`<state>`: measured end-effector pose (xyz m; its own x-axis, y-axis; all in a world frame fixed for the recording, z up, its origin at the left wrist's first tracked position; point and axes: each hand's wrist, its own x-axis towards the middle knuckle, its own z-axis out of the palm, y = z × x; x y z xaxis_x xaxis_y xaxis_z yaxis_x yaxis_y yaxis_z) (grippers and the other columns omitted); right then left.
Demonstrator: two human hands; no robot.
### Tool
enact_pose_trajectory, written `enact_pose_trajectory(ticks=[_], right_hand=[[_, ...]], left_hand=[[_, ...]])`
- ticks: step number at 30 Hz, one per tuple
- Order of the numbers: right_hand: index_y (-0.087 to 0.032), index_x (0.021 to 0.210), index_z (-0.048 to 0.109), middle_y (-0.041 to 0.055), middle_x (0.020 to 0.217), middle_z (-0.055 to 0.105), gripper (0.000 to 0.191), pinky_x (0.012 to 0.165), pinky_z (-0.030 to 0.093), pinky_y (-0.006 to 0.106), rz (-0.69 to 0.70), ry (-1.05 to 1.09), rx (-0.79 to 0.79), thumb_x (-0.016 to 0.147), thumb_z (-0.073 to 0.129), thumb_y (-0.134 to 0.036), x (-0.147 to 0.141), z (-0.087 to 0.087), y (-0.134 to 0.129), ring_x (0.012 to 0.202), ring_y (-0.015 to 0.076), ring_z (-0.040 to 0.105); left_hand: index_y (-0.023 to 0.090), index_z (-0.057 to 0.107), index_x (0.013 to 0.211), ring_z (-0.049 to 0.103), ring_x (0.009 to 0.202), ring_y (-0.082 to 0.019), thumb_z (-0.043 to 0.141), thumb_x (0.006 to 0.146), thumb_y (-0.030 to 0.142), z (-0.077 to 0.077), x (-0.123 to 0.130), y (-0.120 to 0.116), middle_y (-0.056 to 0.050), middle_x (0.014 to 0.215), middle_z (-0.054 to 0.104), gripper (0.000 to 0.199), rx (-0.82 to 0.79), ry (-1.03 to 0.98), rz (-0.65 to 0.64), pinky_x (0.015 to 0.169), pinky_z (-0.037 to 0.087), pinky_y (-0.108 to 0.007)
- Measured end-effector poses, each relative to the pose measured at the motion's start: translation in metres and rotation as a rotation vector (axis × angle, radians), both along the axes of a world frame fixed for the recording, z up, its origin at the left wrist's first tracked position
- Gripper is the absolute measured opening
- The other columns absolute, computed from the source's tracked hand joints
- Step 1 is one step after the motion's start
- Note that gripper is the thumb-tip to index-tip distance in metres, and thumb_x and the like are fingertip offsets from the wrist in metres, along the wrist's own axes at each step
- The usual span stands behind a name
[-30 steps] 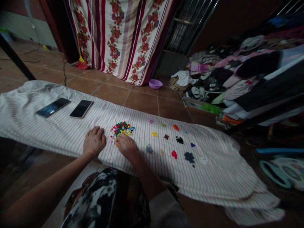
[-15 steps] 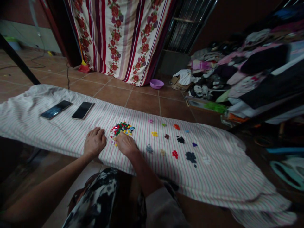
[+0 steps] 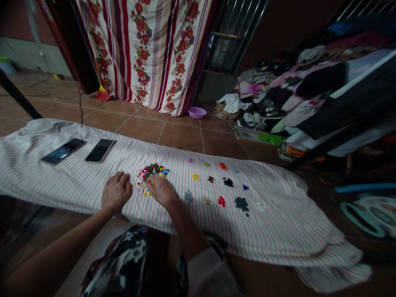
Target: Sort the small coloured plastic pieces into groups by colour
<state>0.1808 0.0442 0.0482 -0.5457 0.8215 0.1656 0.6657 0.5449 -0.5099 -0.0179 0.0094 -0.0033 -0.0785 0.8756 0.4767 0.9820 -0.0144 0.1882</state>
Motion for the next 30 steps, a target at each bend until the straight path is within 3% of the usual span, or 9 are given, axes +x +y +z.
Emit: enact_pose_trajectory(ticks=[6, 11, 14, 20, 26, 30], right_hand=[[-0.02, 0.088, 0.066, 0.0025, 0.089, 0.069, 0.011, 0.078, 0.047, 0.025, -0.128, 0.098, 0.011, 0.091, 0.056, -0.016, 0.011, -0.01, 0.008, 0.085, 0.015, 0.064], [-0.021, 0.1, 0.069, 0.0054, 0.098, 0.069, 0.021, 0.081, 0.051, 0.027, -0.259, 0.214, 0.063, 0.09, 0.052, -0.015, 0.026, -0.017, 0.017, 0.087, 0.0158, 0.064], [-0.022, 0.099, 0.071, 0.006, 0.097, 0.07, 0.022, 0.083, 0.052, 0.029, -0.359, 0.317, 0.1, 0.088, 0.052, -0.017, 0.034, -0.022, 0.024, 0.087, 0.0165, 0.065], [-0.019, 0.097, 0.072, 0.0067, 0.095, 0.073, 0.023, 0.081, 0.054, 0.029, -0.569, 0.503, 0.035, 0.083, 0.054, -0.025, 0.067, -0.022, 0.054, 0.086, 0.0175, 0.069], [-0.017, 0.089, 0.074, 0.0067, 0.089, 0.076, 0.022, 0.084, 0.053, 0.03, -0.818, 0.415, -0.065, 0.075, 0.058, -0.016, 0.118, -0.016, 0.091, 0.086, 0.0188, 0.07], [-0.017, 0.087, 0.076, 0.008, 0.088, 0.077, 0.023, 0.083, 0.053, 0.029, -0.892, 0.337, -0.072, 0.073, 0.058, -0.012, 0.136, -0.022, 0.108, 0.085, 0.0193, 0.071]], left_hand=[[0.013, 0.065, 0.115, 0.055, 0.124, -0.033, 0.042, 0.09, 0.025, 0.001, 0.0, 0.0, -0.019, 0.126, 0.064, 0.036, -0.001, 0.02, -0.01, 0.103, 0.043, -0.048], [0.016, 0.065, 0.112, 0.056, 0.121, -0.032, 0.043, 0.088, 0.024, 0.0, 0.0, 0.0, -0.018, 0.124, 0.065, 0.033, 0.023, 0.026, -0.008, 0.102, 0.043, -0.048], [0.017, 0.064, 0.111, 0.057, 0.121, -0.031, 0.044, 0.088, 0.023, 0.0, 0.0, 0.0, -0.016, 0.123, 0.066, 0.032, 0.045, 0.043, -0.01, 0.102, 0.043, -0.047], [0.014, 0.064, 0.109, 0.056, 0.122, -0.033, 0.042, 0.089, 0.022, 0.002, 0.001, -0.001, -0.019, 0.122, 0.065, 0.031, 0.02, 0.041, -0.028, 0.104, 0.043, -0.048], [0.014, 0.064, 0.111, 0.055, 0.124, -0.033, 0.042, 0.09, 0.023, 0.001, 0.001, -0.001, -0.018, 0.124, 0.065, 0.032, 0.006, 0.04, -0.017, 0.106, 0.042, -0.048], [0.015, 0.064, 0.112, 0.055, 0.124, -0.032, 0.042, 0.09, 0.023, -0.002, 0.0, 0.0, -0.018, 0.125, 0.064, 0.032, 0.015, 0.047, -0.011, 0.106, 0.042, -0.047]])
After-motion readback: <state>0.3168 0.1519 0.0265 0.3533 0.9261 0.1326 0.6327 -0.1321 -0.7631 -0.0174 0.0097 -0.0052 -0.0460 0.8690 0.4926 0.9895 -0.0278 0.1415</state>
